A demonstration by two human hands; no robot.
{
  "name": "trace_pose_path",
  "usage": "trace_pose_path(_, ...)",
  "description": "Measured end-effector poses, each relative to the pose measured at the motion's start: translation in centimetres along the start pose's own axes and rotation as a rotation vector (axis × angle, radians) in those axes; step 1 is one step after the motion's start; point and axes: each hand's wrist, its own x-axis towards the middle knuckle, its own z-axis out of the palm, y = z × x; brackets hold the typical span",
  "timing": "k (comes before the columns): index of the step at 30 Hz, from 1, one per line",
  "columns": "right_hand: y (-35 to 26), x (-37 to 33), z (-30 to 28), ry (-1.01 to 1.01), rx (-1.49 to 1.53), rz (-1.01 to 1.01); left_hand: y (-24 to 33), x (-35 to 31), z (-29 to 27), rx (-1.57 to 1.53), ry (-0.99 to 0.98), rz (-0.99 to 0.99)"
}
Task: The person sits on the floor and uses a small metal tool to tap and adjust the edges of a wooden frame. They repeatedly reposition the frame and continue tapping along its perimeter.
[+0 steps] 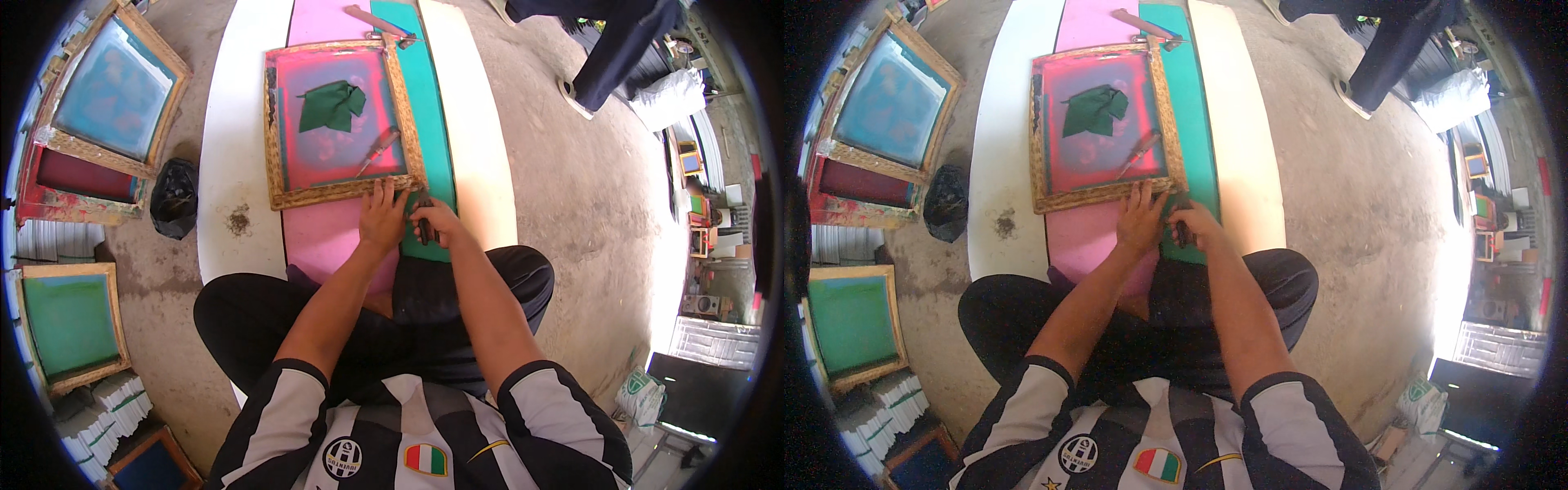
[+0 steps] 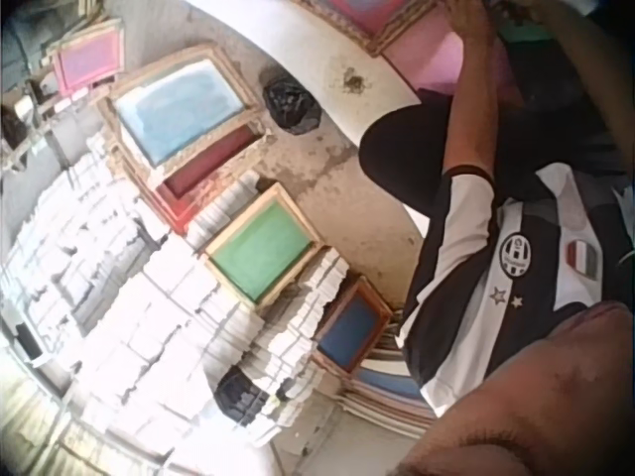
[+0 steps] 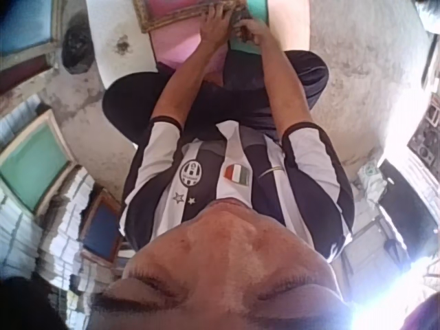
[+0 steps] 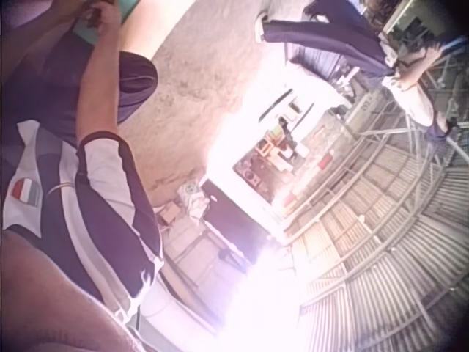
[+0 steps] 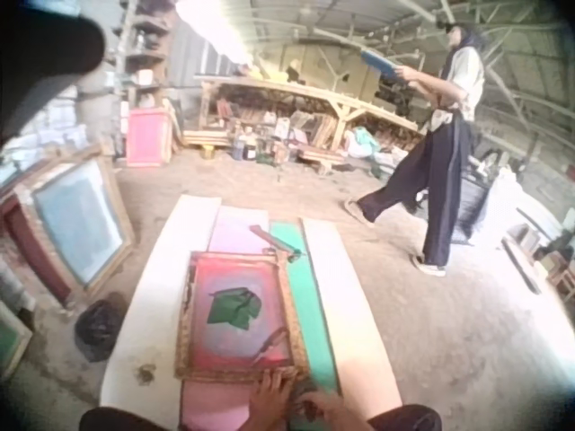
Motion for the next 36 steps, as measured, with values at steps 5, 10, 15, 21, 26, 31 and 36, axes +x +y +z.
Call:
trace_pose_path(5, -0.6, -1.1, 0.6, -0.022, -0.295, -0.117, -0.6, 1.4, -2.0, -0.186, 0.118, -0.018)
trace_pose_path(10, -0.6, -2.7, 2.1, -0.103, -0.451, -0.113, -1.9, 1.5, -2.5, -0.136, 0.209, 0.050)
trace_pose_path(15, -0.8, -3.0, 2.2, -0.162, -0.473, -0.101, -2.9, 1.1, -3.3, -0.069, 0.167, 0.078)
trace_pose_path(21, -0.1, -0.3, 0.3, 0.196, -0.545, -0.107, -2.4, 0.7, -3.4, -0.024, 0.053, -0.044)
trace_pose_path(26, -1.7, 0.9, 0.9, 0.283, -0.757, -0.009, -2.4, 0.2, -2.1, -0.010, 0.107, -0.048)
trace_pose_path(31, -3.3, 0.6, 2.3, 0.298, -0.809, 0.055, -1.8, 0.1, -1.9, -0.047, 0.081, -0.117)
trace_pose_path(36, -4.2, 0.5, 3.3, 0.315, -0.843, 0.092, -2.0, 0.4, -2.2, -0.025, 0.131, -0.078)
